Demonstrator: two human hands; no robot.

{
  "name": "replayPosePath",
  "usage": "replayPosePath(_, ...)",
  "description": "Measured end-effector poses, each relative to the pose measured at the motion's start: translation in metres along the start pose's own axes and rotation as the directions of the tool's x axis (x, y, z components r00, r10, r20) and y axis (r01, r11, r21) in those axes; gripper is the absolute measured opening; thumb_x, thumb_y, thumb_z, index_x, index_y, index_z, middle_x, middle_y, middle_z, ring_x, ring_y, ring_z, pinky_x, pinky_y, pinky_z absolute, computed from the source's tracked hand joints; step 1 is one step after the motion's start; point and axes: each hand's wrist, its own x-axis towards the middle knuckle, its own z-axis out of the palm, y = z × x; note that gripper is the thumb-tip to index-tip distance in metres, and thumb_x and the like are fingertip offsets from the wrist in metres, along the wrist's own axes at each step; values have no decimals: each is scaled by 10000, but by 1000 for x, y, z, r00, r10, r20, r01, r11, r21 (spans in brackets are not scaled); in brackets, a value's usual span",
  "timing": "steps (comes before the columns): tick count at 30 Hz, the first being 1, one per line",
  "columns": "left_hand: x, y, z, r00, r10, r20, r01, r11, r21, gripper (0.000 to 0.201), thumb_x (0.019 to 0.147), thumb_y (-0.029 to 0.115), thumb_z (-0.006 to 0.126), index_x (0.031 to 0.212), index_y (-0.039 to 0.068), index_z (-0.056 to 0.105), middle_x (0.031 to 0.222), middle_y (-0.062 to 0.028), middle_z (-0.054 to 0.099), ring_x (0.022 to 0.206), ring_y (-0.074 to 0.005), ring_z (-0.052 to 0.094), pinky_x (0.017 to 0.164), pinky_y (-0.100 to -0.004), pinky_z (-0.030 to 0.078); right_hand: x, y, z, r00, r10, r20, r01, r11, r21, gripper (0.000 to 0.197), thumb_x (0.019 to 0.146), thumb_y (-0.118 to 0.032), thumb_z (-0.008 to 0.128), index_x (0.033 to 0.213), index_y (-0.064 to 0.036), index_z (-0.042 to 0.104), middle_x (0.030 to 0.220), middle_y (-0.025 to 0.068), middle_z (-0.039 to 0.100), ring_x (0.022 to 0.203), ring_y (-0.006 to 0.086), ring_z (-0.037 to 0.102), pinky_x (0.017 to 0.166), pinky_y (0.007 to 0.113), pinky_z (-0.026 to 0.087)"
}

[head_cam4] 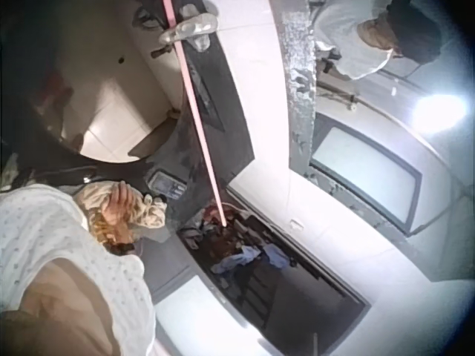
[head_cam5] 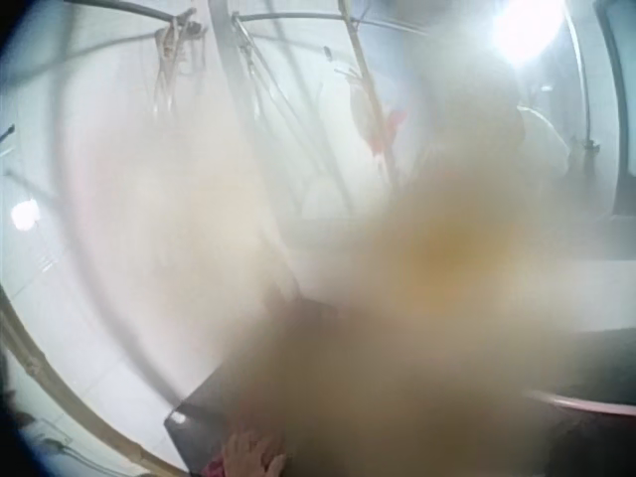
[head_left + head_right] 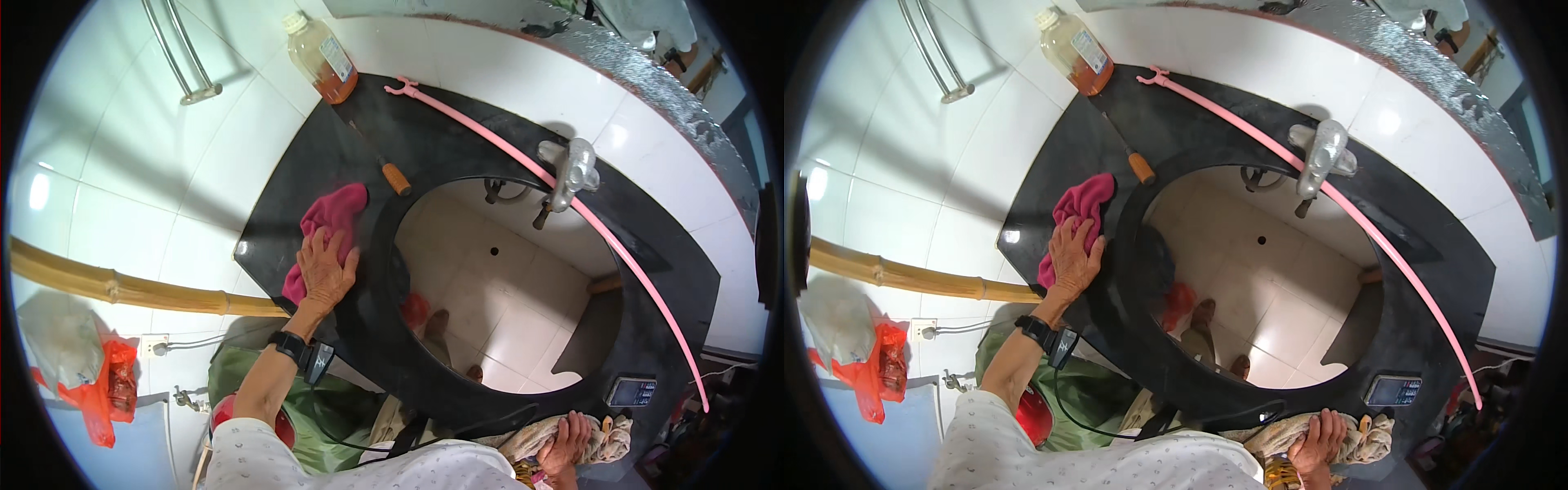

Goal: The recorder wipes down a black bathroom countertop and the faucet with a pink cloth.

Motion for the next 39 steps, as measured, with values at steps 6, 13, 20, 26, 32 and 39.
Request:
replayPosePath(6, 41, 41, -37, 971, 109, -211, -112, 994, 2, 442, 785, 366, 613, 1130, 93, 570, 1193, -162, 466, 1086, -345, 456, 914, -462, 335, -3, -2, 2, 999, 23, -29, -22, 999, 24, 366, 805, -200, 414, 1091, 18, 482, 1177, 221, 486, 1113, 407, 448, 945, 578, 331)
replayPosePath(13, 119, 100, -10, 973, -154, 170, 179, 973, -144, 484, 797, 367, 602, 1186, 86, 537, 1126, -161, 539, 969, -344, 565, 868, -434, 378, -9, 0, 9, 998, 46, -45, -42, 997, 67, 383, 782, -209, 423, 1086, 17, 482, 1164, 215, 494, 1112, 415, 449, 951, 590, 323)
replayPosePath(20, 143, 88, 13, 935, -251, 250, 318, 905, -282, 426, 760, 195, 546, 1154, 32, 545, 1119, -209, 517, 955, -405, 560, 849, -464, 448, -15, 6, 15, 999, 44, -4, -44, 998, 49, 375, 791, -240, 423, 1074, 1, 478, 1172, 215, 486, 1116, 411, 448, 950, 605, 315)
replayPosePath(26, 158, 7, 3, 978, -126, 164, 167, 950, -263, 347, 717, 111, 534, 1039, -6, 590, 985, -254, 581, 999, -438, 512, 838, -477, 459, 4, -4, 0, 999, 36, -22, -35, 998, 45, 368, 855, -222, 466, 1144, -2, 528, 1235, 195, 495, 1152, 403, 441, 983, 518, 347)
replayPosePath(32, 148, -37, -10, 936, -248, 249, 292, 943, -158, 344, 767, 54, 504, 1104, 74, 574, 1050, -252, 523, 1009, -417, 504, 880, -439, 428, 3, -6, -4, 996, 60, -62, -56, 996, 63, 356, 849, -221, 481, 1132, -9, 516, 1255, 187, 472, 1162, 388, 423, 980, 532, 333)
replayPosePath(39, 161, -90, 31, 938, -325, 122, 337, 936, -99, 348, 770, 46, 502, 1111, 95, 542, 1089, -247, 480, 989, -438, 526, 847, -473, 442, 0, -7, -4, 998, 59, -24, -58, 998, 38, 364, 860, -246, 468, 1135, -15, 527, 1245, 183, 482, 1160, 390, 428, 982, 520, 339)
